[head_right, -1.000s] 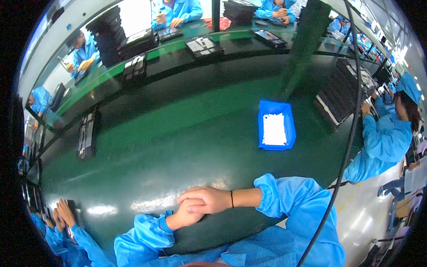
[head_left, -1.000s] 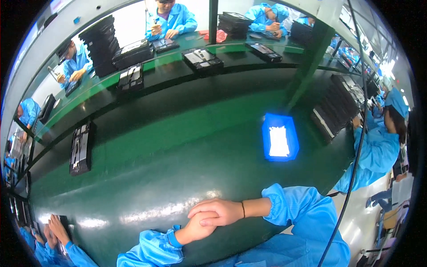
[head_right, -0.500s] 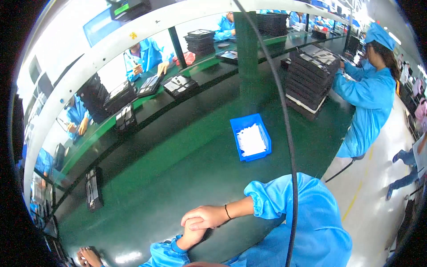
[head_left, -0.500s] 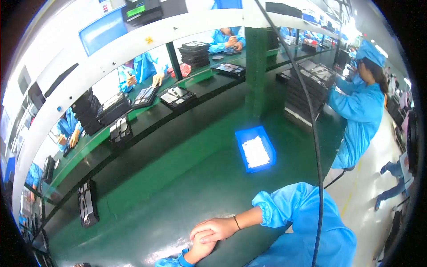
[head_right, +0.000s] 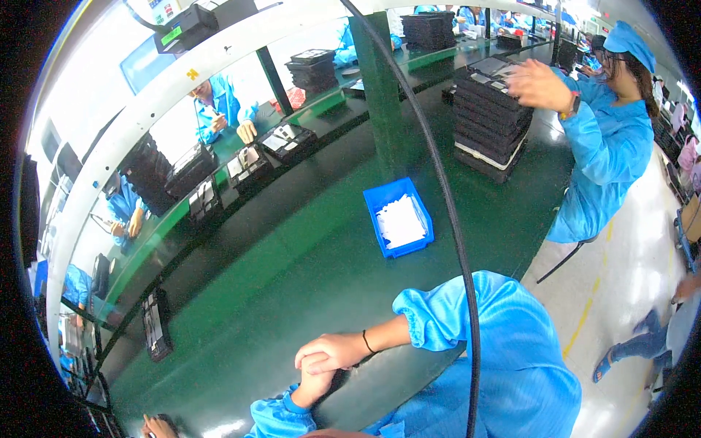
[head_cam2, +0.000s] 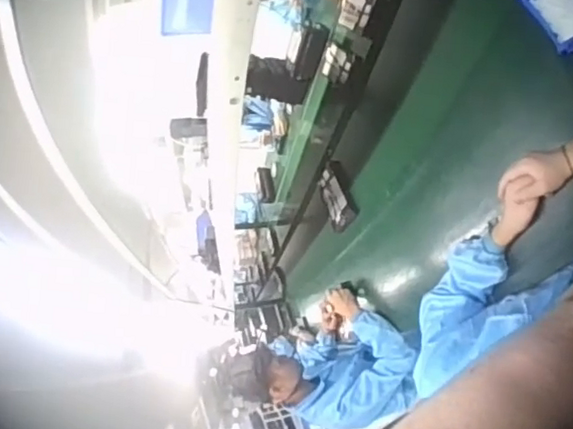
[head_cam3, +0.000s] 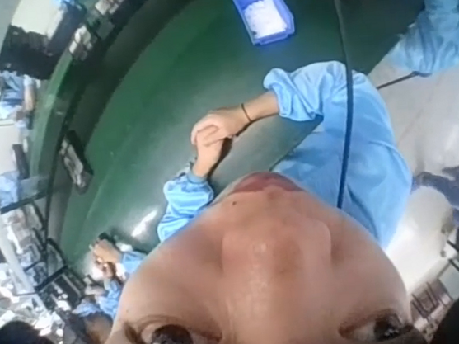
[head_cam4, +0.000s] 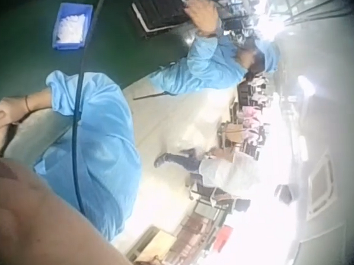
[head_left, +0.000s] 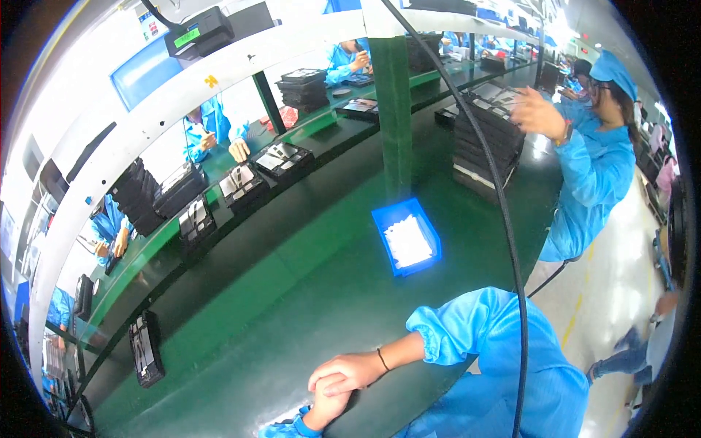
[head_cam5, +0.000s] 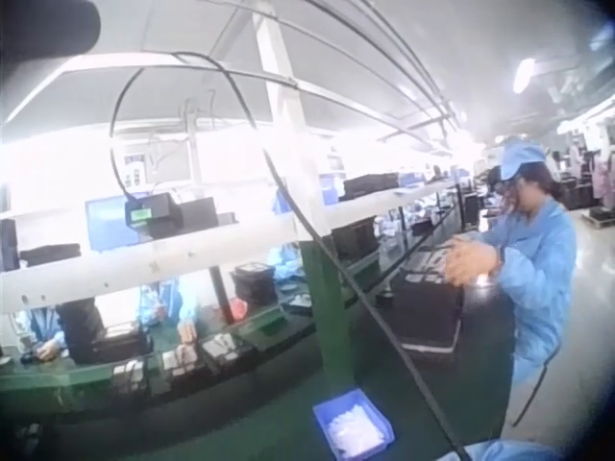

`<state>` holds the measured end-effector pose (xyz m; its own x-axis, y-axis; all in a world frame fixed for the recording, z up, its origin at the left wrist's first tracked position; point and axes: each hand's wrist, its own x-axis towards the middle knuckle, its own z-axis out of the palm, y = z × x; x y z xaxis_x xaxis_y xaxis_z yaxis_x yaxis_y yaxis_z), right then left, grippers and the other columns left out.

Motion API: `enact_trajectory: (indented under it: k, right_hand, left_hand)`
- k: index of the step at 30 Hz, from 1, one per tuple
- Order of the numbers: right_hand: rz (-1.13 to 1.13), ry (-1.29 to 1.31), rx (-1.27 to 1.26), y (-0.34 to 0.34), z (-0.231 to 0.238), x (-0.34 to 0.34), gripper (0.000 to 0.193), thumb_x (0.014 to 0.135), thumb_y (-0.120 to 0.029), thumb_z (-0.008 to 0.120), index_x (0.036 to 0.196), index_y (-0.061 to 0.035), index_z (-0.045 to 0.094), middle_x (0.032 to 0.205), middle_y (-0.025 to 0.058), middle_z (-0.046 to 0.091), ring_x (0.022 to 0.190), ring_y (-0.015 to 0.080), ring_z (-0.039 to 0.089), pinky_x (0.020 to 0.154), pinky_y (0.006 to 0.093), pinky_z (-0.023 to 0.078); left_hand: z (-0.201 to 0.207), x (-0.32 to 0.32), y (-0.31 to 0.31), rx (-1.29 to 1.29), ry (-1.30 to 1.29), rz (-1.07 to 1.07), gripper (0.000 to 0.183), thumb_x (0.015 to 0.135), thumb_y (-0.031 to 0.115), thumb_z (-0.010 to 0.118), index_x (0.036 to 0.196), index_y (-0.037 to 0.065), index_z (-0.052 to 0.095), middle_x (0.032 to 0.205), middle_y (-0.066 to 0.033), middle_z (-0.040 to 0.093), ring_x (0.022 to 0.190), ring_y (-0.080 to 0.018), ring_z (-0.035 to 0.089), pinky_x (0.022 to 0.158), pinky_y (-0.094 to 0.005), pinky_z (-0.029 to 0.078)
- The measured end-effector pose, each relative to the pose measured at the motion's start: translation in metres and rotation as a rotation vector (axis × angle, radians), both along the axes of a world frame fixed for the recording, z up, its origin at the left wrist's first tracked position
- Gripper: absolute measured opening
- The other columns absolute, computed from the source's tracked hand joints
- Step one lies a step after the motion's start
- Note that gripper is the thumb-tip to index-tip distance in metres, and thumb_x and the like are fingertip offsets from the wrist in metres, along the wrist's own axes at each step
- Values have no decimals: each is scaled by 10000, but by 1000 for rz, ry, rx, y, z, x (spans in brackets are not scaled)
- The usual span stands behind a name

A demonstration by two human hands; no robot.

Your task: The person repeatedly takes tablet assemblies from the conveyor, removes adhesive backings, connects and presses ribbon cables into place by hand, and places the tablets back onto the conveyor.

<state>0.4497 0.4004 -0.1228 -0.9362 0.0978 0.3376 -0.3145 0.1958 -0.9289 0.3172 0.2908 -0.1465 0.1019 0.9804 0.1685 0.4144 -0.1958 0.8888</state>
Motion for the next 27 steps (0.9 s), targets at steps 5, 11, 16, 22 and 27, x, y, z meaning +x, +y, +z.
enact_trajectory:
  k: [5, 11, 16, 22, 27]
  right_hand:
    - [4, -12, 1, 0, -3, 0, 381, 916, -327, 588, 1172, -46, 584, 1144, 152, 651, 1075, 329, 615, 930, 410, 473]
    - [-1, -10, 4, -1, 0, 2, 387, 917, -329, 584, 1172, -39, 583, 1148, 156, 648, 1079, 328, 612, 934, 411, 471]
    - [23, -63, -6, 1, 7, 8, 394, 922, -317, 578, 1197, -34, 573, 1185, 156, 627, 1115, 325, 588, 958, 405, 458]
    - [44, -87, 6, 0, 5, 7, 402, 921, -299, 580, 1218, -28, 565, 1209, 159, 610, 1139, 329, 569, 980, 402, 445]
    - [48, -66, -3, 1, 4, 8, 405, 914, -299, 587, 1214, -27, 569, 1202, 164, 609, 1134, 336, 568, 977, 407, 444]
  left_hand:
    - [-3, 2, -1, 17, 2, 15, 109, 824, 78, 622, 770, 30, 703, 754, -109, 677, 716, -252, 647, 632, -358, 508]
    - [3, 5, -2, 62, 67, 12, 112, 829, 81, 622, 762, 32, 696, 759, -111, 673, 727, -247, 643, 642, -356, 506]
    - [7, 8, -4, 10, 15, 10, 116, 837, 87, 623, 771, 32, 700, 765, -113, 671, 733, -244, 644, 640, -349, 506]
    - [10, 11, -6, 21, -18, 18, 105, 836, 72, 620, 794, 28, 705, 780, -116, 673, 737, -245, 646, 645, -344, 509]
    - [15, 13, -4, 48, -1, 13, 101, 837, 62, 616, 814, 22, 705, 789, -118, 675, 737, -248, 649, 652, -346, 511]
